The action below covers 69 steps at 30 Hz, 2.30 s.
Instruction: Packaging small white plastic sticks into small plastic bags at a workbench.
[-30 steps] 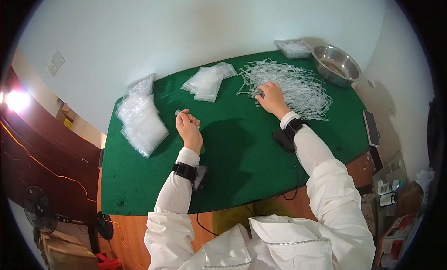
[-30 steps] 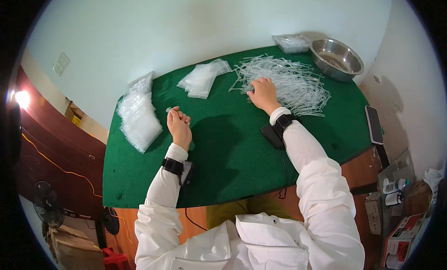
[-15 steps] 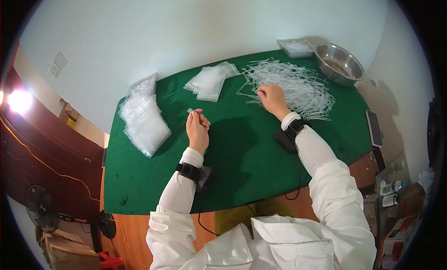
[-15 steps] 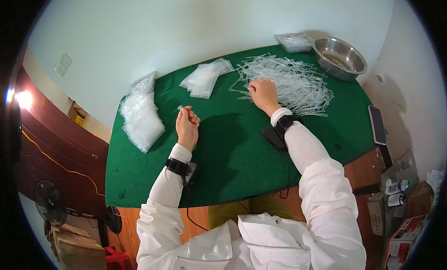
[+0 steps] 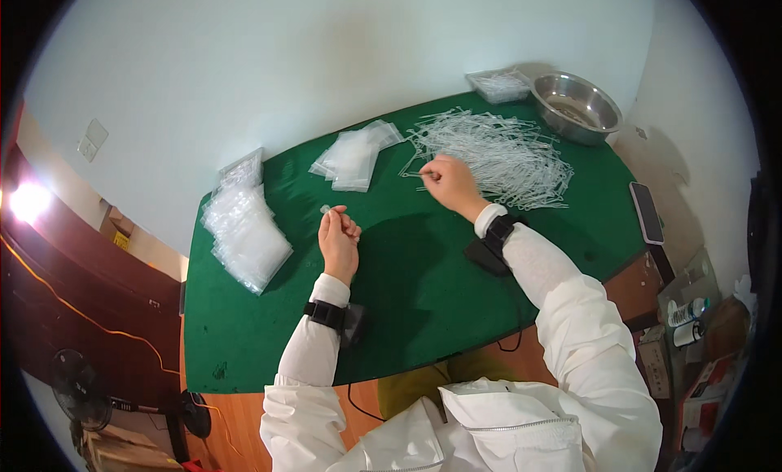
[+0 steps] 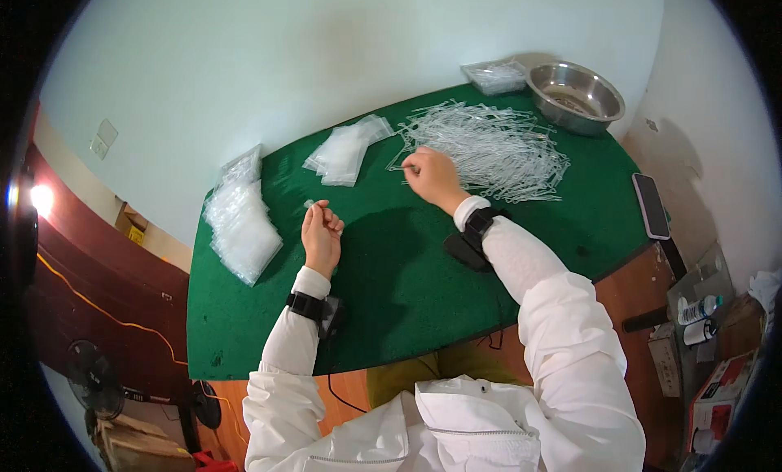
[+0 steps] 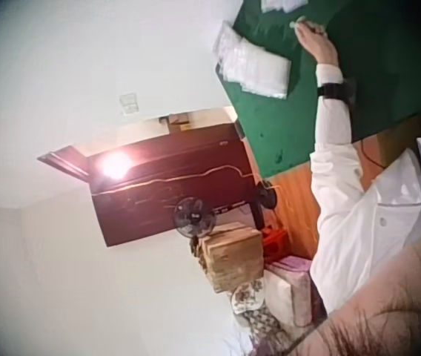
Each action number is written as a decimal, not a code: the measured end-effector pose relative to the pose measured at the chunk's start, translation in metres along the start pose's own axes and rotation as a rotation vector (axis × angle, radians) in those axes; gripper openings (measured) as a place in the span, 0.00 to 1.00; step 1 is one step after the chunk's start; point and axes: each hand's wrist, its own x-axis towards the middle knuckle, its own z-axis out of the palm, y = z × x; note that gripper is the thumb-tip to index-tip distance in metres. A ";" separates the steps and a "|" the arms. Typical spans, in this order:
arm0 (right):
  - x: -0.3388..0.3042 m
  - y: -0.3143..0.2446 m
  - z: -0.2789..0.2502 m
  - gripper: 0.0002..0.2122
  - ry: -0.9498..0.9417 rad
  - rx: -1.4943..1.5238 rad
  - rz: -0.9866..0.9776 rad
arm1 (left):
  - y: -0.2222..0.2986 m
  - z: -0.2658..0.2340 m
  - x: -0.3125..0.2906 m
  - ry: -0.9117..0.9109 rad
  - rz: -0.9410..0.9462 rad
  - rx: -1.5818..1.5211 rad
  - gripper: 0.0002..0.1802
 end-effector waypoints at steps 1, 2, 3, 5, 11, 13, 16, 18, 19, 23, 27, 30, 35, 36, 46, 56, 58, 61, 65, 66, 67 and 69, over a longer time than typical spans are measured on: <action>-0.001 -0.004 0.002 0.01 -0.003 0.049 -0.001 | 0.000 -0.001 0.001 -0.006 -0.002 -0.001 0.12; -0.002 -0.010 0.004 0.01 -0.006 0.095 0.000 | 0.001 -0.003 0.001 -0.013 -0.006 -0.003 0.12; -0.003 -0.015 0.006 0.01 0.004 0.085 0.014 | 0.000 -0.002 0.001 -0.020 -0.013 0.002 0.12; -0.004 -0.027 0.010 0.04 -0.068 0.349 0.121 | 0.000 -0.002 -0.001 -0.073 -0.047 0.053 0.11; -0.014 -0.070 0.018 0.07 -0.251 0.959 0.496 | 0.000 0.010 -0.006 -0.189 -0.133 0.198 0.10; -0.015 -0.082 0.019 0.08 -0.278 1.093 0.570 | 0.000 0.012 -0.008 -0.188 -0.128 0.203 0.10; -0.017 -0.094 0.016 0.09 -0.219 1.511 0.905 | 0.001 0.015 -0.011 -0.187 -0.117 0.213 0.09; -0.023 -0.089 0.022 0.09 -0.261 1.512 0.875 | 0.000 0.021 -0.013 -0.202 -0.086 0.198 0.10; -0.026 -0.084 0.027 0.09 -0.293 1.510 0.843 | 0.000 0.023 -0.014 -0.208 -0.071 0.192 0.10; -0.034 -0.068 0.041 0.08 -0.424 1.243 0.734 | 0.000 0.020 -0.011 -0.217 -0.020 0.179 0.10; -0.035 -0.073 0.040 0.08 -0.577 1.010 0.614 | 0.001 0.019 -0.012 -0.196 0.034 0.150 0.11; -0.035 -0.081 0.038 0.08 -0.619 0.976 0.554 | 0.004 0.018 -0.012 -0.187 0.028 0.117 0.13; -0.036 -0.080 0.033 0.08 -0.616 1.074 0.511 | 0.001 0.019 -0.011 -0.238 -0.017 0.148 0.15; -0.035 -0.081 0.033 0.08 -0.629 1.109 0.508 | 0.001 0.017 -0.011 -0.238 -0.016 0.150 0.15; -0.026 -0.084 0.025 0.12 -0.748 0.994 0.663 | -0.003 0.019 -0.013 -0.332 -0.004 0.111 0.16; -0.024 -0.077 0.027 0.14 -0.825 0.894 0.675 | -0.001 0.019 -0.015 -0.398 -0.063 0.092 0.15; -0.024 -0.076 0.028 0.14 -0.808 0.896 0.685 | -0.001 0.020 -0.016 -0.387 -0.077 0.056 0.14; -0.026 -0.071 0.033 0.15 -0.772 0.896 0.708 | -0.004 0.019 -0.015 -0.369 -0.065 0.033 0.14; -0.028 -0.058 0.038 0.12 -0.620 0.610 0.444 | -0.008 0.009 -0.007 -0.294 0.027 0.076 0.13; -0.026 -0.054 0.033 0.11 -0.527 0.435 0.324 | -0.008 0.003 -0.004 -0.248 0.080 0.129 0.13; -0.022 -0.049 0.026 0.10 -0.431 0.257 0.205 | -0.008 0.003 -0.003 -0.204 0.133 0.179 0.13; -0.013 -0.036 0.016 0.08 -0.333 0.080 0.085 | -0.010 0.004 -0.004 -0.257 0.092 0.296 0.13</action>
